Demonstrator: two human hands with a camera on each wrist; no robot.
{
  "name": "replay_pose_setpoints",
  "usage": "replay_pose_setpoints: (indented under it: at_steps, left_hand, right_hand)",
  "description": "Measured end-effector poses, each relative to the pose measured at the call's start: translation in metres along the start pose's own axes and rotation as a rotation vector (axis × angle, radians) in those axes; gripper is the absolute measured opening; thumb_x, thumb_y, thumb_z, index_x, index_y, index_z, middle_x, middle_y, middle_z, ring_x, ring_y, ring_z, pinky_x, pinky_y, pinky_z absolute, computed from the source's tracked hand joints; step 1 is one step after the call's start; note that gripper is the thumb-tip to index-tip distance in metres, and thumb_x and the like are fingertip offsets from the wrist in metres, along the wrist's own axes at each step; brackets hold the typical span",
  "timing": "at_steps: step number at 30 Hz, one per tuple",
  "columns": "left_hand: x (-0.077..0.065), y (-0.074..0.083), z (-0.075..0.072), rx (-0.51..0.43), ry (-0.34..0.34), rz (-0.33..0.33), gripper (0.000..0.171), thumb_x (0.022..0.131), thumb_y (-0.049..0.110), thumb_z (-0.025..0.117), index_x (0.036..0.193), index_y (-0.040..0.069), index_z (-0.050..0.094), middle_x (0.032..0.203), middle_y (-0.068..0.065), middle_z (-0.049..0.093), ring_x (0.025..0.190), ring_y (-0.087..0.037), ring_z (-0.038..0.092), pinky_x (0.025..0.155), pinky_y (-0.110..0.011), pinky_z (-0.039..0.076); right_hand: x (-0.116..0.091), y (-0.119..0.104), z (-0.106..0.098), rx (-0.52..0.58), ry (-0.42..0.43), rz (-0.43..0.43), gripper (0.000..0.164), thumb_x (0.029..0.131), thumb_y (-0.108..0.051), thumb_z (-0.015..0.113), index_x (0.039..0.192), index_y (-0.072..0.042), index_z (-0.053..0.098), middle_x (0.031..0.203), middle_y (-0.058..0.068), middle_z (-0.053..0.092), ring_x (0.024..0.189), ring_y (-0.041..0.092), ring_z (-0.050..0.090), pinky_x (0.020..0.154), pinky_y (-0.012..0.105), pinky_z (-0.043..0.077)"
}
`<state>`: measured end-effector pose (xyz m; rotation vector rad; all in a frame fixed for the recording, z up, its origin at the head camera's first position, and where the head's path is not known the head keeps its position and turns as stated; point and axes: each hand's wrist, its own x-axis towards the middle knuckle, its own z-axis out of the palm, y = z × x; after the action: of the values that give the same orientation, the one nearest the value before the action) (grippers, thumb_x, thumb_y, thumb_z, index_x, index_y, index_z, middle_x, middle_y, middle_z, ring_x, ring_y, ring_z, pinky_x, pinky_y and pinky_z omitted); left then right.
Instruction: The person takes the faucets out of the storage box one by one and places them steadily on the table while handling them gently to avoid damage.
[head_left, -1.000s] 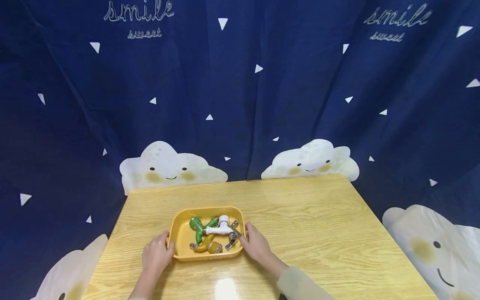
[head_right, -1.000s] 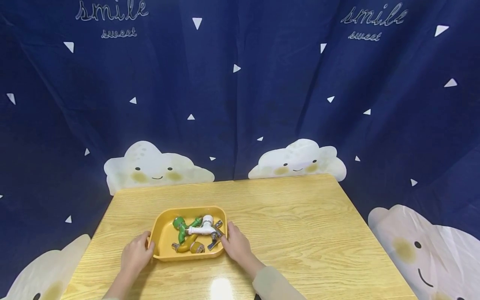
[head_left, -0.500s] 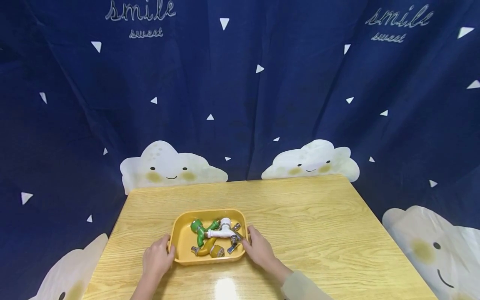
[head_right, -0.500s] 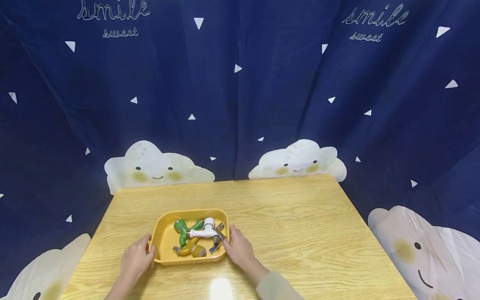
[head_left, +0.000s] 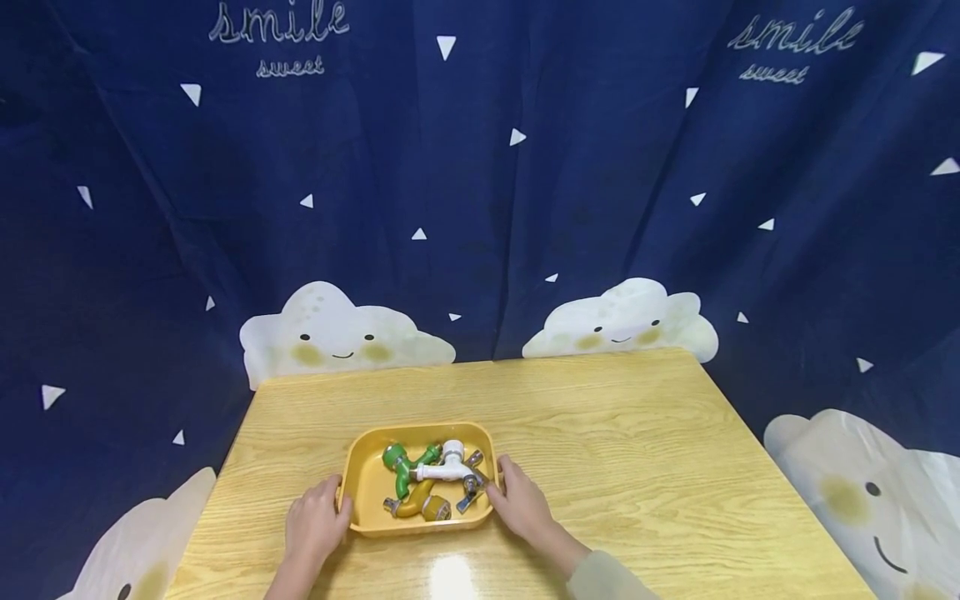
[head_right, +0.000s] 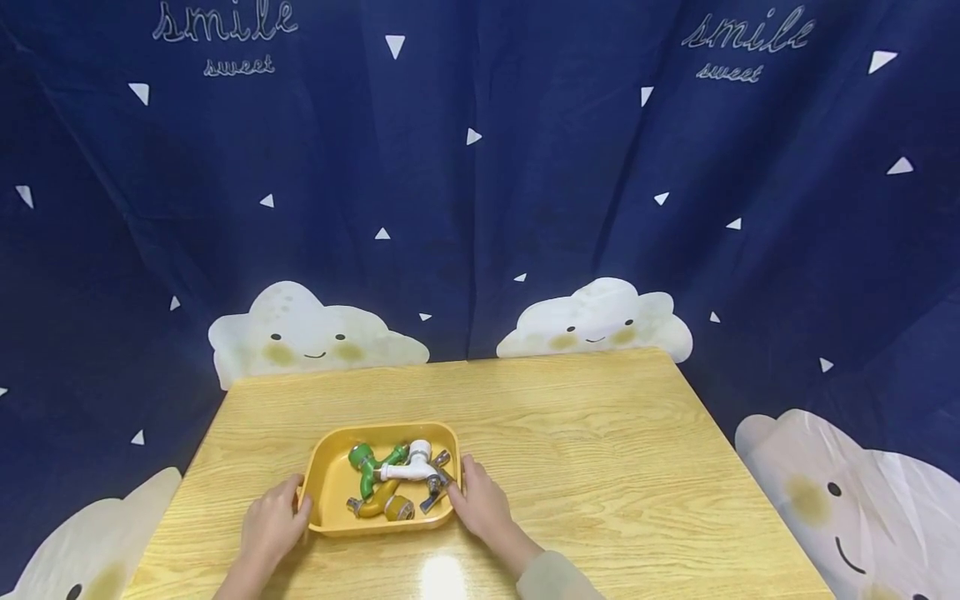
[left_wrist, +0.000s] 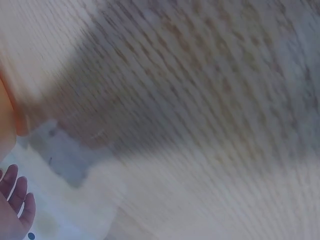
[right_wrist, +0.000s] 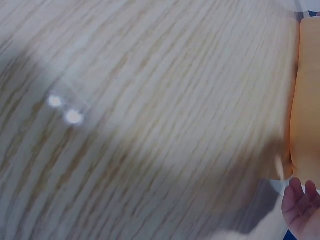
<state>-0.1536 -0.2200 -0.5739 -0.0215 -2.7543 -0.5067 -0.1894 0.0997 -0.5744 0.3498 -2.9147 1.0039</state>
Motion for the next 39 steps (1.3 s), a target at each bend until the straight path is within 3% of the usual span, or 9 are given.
replay_pose_setpoints:
  at_steps: [5, 15, 21, 25, 32, 39]
  left_hand:
    - [0.000, -0.002, 0.001, 0.016, -0.026, 0.004, 0.034, 0.082, 0.018, 0.053, 0.110, -0.002, 0.058, 0.100, -0.021, 0.064, 0.085, -0.038, 0.061, 0.070, -0.051, 0.046]
    - [0.002, -0.003, -0.001, 0.096, -0.137, -0.015, 0.040, 0.087, 0.026, 0.049, 0.118, 0.002, 0.054, 0.106, -0.019, 0.058, 0.095, -0.037, 0.055, 0.074, -0.054, 0.044]
    - [0.004, -0.001, -0.003, 0.109, -0.169, -0.031, 0.039, 0.087, 0.026, 0.048, 0.118, 0.004, 0.052, 0.107, -0.020, 0.056, 0.094, -0.038, 0.053, 0.073, -0.054, 0.043]
    - [0.003, 0.001, -0.003, 0.111, -0.177, -0.042, 0.039, 0.087, 0.026, 0.048, 0.118, 0.004, 0.052, 0.106, -0.021, 0.056, 0.094, -0.038, 0.053, 0.072, -0.054, 0.043]
    - [0.003, 0.002, -0.003, 0.098, -0.191, -0.056, 0.041, 0.088, 0.027, 0.048, 0.121, 0.003, 0.051, 0.109, -0.022, 0.055, 0.097, -0.039, 0.052, 0.074, -0.055, 0.043]
    - [0.003, 0.000, -0.002, 0.095, -0.172, -0.055, 0.039, 0.087, 0.026, 0.047, 0.118, 0.003, 0.052, 0.104, -0.021, 0.055, 0.091, -0.038, 0.052, 0.069, -0.053, 0.043]
  right_hand:
    - [0.001, 0.002, 0.000, -0.008, -0.003, 0.000, 0.026, 0.084, -0.027, 0.055, 0.105, -0.012, 0.051, 0.068, -0.007, 0.041, 0.051, 0.006, 0.037, 0.043, 0.022, 0.033]
    - [0.007, -0.001, -0.007, -0.072, 0.043, -0.058, 0.032, 0.077, -0.027, 0.062, 0.102, -0.008, 0.052, 0.069, -0.005, 0.044, 0.056, 0.008, 0.039, 0.047, 0.021, 0.034]
    - [0.018, -0.009, -0.014, -0.148, 0.097, -0.136, 0.048, 0.075, -0.031, 0.066, 0.113, -0.005, 0.052, 0.091, 0.004, 0.055, 0.079, 0.018, 0.051, 0.069, 0.034, 0.045]
    - [0.027, -0.017, -0.017, -0.223, 0.113, -0.203, 0.057, 0.075, -0.035, 0.066, 0.122, -0.008, 0.050, 0.110, 0.010, 0.056, 0.100, 0.026, 0.053, 0.085, 0.044, 0.044]
    - [0.038, -0.035, -0.018, -0.338, 0.053, -0.335, 0.059, 0.077, -0.040, 0.063, 0.129, -0.014, 0.048, 0.121, 0.013, 0.051, 0.113, 0.030, 0.049, 0.094, 0.046, 0.039]
    - [0.042, -0.049, -0.007, -0.401, -0.051, -0.398, 0.060, 0.079, -0.041, 0.060, 0.131, -0.016, 0.045, 0.127, 0.013, 0.048, 0.115, 0.031, 0.047, 0.094, 0.046, 0.040]
